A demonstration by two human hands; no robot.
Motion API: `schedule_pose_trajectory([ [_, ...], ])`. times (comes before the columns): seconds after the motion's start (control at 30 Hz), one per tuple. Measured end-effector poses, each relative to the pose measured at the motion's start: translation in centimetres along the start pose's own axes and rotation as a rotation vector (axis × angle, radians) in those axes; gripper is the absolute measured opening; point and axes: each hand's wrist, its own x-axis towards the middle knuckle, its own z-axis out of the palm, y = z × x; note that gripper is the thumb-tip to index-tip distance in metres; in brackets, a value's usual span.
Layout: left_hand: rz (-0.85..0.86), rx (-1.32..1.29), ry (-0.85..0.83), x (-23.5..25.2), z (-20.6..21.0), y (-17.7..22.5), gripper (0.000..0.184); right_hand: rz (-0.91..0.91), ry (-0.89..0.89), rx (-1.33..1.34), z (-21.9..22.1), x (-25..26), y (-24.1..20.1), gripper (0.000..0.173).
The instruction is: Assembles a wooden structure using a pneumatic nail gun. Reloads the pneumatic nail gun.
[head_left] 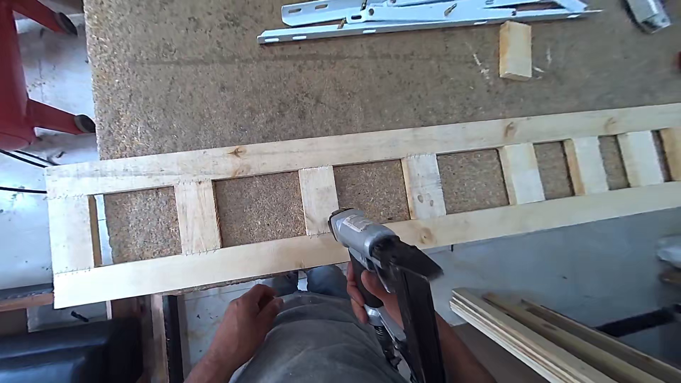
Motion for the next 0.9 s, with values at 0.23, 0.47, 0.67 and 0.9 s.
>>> schedule_pose_trajectory([
  [0.23,0.006,0.062,-0.078,0.6,0.0,1.3,0.039,0.335,0.210,-0.376,-2.5,3.2,3.4,0.033],
  [0.47,0.024,0.086,-0.048,1.1,0.1,0.8,0.038,0.000,0.079,0.038,-0.8,-1.0,-1.0,0.047],
  [0.67,0.028,0.138,-0.097,1.6,0.5,1.6,0.039,0.130,0.073,-0.187,-0.8,1.3,1.4,0.040],
  [0.9,0.102,0.164,0.001,2.2,0.5,2.3,0.038,0.322,0.165,-0.267,-2.7,-0.7,0.6,0.035],
])
